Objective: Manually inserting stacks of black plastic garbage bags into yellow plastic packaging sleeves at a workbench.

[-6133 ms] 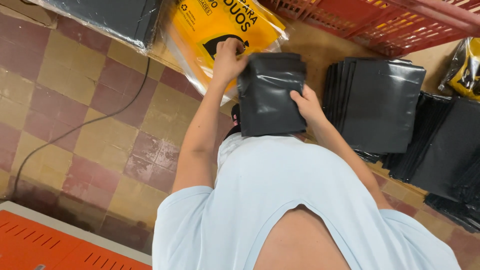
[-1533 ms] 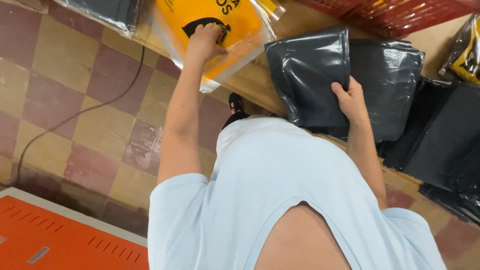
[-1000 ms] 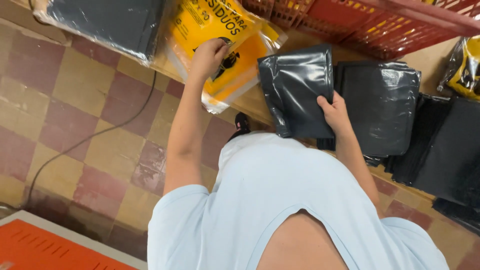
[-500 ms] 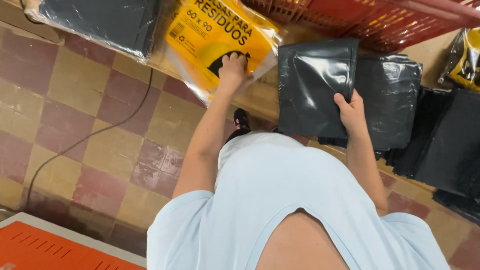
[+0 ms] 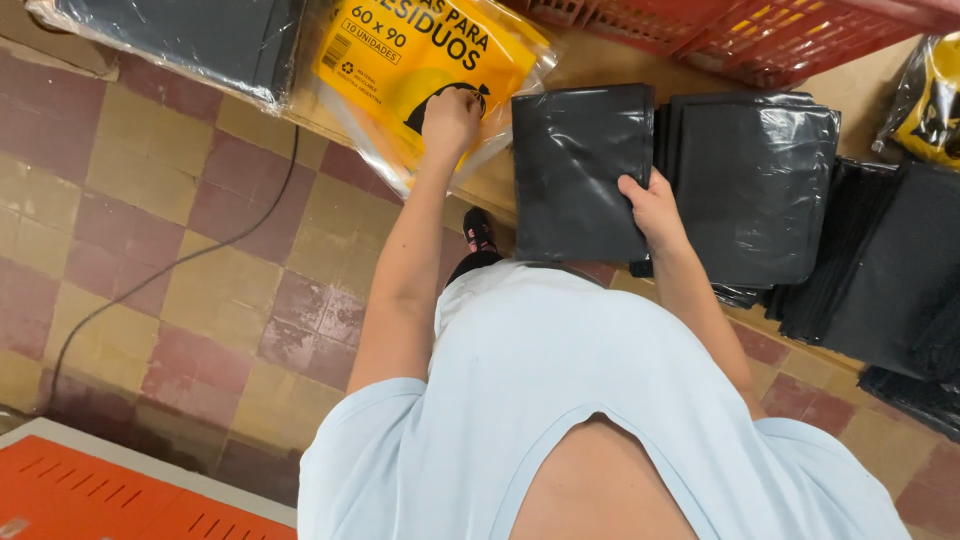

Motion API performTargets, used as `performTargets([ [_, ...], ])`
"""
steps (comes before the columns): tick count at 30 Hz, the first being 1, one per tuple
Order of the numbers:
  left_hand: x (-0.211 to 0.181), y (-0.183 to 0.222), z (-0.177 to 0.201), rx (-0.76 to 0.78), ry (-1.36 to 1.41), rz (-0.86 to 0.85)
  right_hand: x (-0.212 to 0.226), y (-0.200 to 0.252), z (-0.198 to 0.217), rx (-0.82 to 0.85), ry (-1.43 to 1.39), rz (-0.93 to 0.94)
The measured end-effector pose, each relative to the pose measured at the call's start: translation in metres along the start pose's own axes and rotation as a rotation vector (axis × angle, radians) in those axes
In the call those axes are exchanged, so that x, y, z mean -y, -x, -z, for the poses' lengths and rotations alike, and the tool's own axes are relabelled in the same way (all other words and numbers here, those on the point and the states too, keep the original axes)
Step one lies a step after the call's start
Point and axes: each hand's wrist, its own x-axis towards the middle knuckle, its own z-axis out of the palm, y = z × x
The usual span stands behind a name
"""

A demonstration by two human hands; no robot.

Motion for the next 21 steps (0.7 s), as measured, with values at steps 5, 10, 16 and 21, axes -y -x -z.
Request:
performTargets([
  [5,-0.04,0.031,0.027,0.081,-0.101,0.15,0.0,0.005,-0.007,0.07,0.003,0.027],
  [10,0.006,0.003,-0.015,-0.14,-0.171,-0.09,0.008,0.006,-0.008,0.066,0.016,0.005],
  [16,-0.014,0.021,-0.001,-0.138,-0.175,-0.188,-0.008,-0.026,-0.021,0.124,0.052,0.091],
  [21,-0.005,0.012,-0.011,-0.116,-0.211,-0.256,0.012,-0.034,-0.06,0.3,0.286,0.084],
])
